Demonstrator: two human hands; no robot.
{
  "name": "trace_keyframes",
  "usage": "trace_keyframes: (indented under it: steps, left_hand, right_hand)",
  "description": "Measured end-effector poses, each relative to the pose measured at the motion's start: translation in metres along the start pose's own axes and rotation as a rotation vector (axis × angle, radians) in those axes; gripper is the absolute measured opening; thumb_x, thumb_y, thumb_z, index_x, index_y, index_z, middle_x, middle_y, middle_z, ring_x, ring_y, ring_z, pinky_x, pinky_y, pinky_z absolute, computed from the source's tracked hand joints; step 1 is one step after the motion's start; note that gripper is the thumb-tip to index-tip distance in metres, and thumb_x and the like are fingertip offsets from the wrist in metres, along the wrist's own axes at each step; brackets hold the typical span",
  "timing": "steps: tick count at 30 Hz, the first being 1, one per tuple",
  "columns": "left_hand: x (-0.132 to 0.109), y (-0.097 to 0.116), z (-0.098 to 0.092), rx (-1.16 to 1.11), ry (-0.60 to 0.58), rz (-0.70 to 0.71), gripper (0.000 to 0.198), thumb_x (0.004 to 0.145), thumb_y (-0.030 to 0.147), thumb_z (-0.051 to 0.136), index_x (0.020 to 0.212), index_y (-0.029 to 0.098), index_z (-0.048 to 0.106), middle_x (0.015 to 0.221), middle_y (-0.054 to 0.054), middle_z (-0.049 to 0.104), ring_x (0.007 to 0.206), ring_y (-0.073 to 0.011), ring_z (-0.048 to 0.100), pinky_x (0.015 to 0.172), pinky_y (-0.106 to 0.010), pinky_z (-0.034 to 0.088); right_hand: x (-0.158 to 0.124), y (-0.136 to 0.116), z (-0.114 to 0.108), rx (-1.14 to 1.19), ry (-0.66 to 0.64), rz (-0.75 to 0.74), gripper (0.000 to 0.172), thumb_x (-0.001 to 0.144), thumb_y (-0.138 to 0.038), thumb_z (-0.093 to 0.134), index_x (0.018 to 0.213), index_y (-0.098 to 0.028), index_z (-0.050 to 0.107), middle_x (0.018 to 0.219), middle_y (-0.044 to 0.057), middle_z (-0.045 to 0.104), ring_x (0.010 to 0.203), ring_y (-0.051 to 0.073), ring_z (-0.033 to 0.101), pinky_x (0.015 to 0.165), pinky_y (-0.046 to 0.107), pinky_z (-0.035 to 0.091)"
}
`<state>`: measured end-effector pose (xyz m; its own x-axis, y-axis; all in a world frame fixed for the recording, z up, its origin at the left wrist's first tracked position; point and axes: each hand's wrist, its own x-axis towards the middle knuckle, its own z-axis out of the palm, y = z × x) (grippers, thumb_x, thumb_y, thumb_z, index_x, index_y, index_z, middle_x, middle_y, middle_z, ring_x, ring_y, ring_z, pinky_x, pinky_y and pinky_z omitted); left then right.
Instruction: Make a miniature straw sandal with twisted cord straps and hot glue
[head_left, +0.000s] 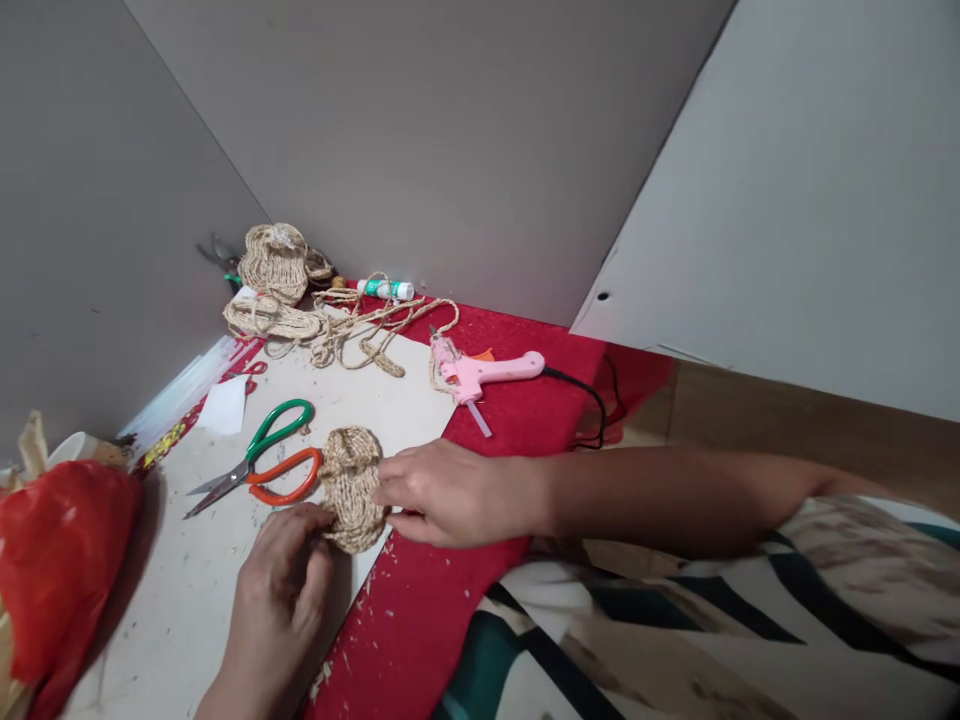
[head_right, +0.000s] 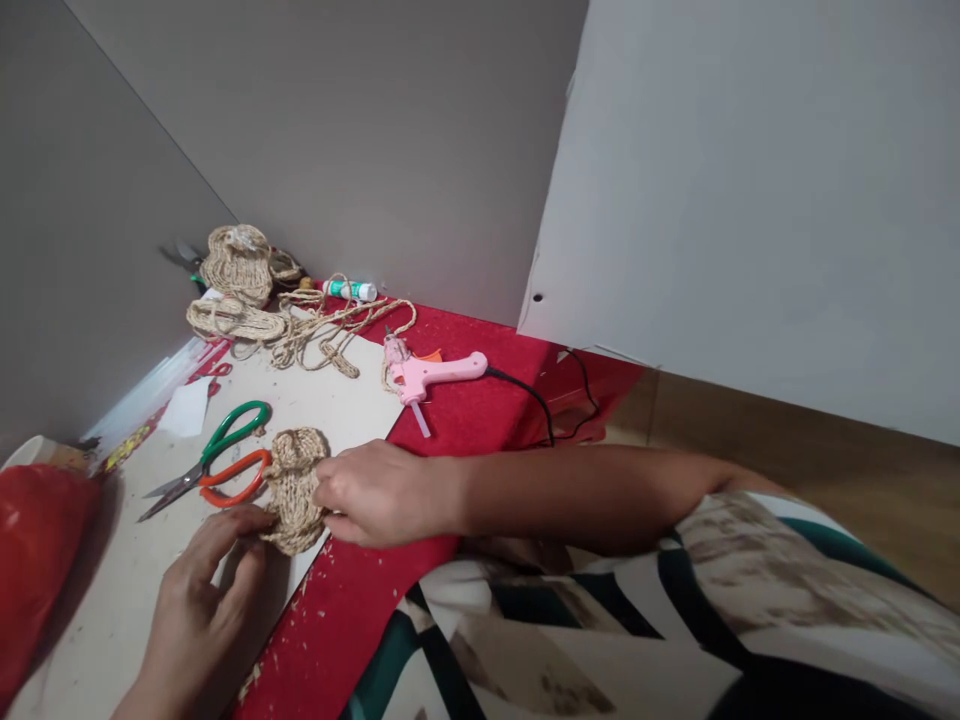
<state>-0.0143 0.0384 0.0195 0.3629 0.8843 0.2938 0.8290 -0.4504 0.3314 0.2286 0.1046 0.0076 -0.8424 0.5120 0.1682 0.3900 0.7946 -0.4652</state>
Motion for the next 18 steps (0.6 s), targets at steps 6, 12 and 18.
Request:
trace_keyframes:
  steps: [6, 12, 18]
  left_hand:
    - [-0.003, -0.002, 0.005, 0.087, 0.053, 0.149, 0.026, 0.088, 0.011, 0.059, 0.112, 0.020, 0.061, 0.102, -0.009, 0.071, 0.090, -0.0218, 0.067, 0.081, -0.037, 0.055]
    - [-0.009, -0.009, 0.013, 0.165, 0.100, 0.230, 0.029, 0.088, 0.011, 0.059, 0.117, 0.017, 0.061, 0.102, -0.013, 0.076, 0.089, -0.0237, 0.071, 0.082, -0.038, 0.056]
    - [-0.011, -0.010, 0.017, 0.165, 0.137, 0.181, 0.022, 0.093, 0.016, 0.055, 0.114, 0.017, 0.062, 0.090, -0.010, 0.074, 0.081, -0.0211, 0.070, 0.075, -0.033, 0.056]
  right_hand:
    - [0.002, 0.000, 0.000, -0.016, -0.009, 0.026, 0.021, 0.093, -0.014, 0.050, 0.097, -0.013, 0.071, 0.095, 0.009, 0.067, 0.079, 0.016, 0.058, 0.064, 0.027, 0.039]
    - [0.002, 0.002, 0.004, 0.012, 0.028, 0.026, 0.022, 0.094, -0.014, 0.051, 0.097, -0.013, 0.073, 0.095, 0.008, 0.067, 0.083, 0.016, 0.060, 0.068, 0.026, 0.040]
    - [0.005, 0.003, 0.012, 0.043, 0.089, 0.057, 0.022, 0.095, -0.015, 0.053, 0.103, -0.016, 0.074, 0.095, 0.007, 0.069, 0.088, 0.014, 0.062, 0.074, 0.024, 0.043]
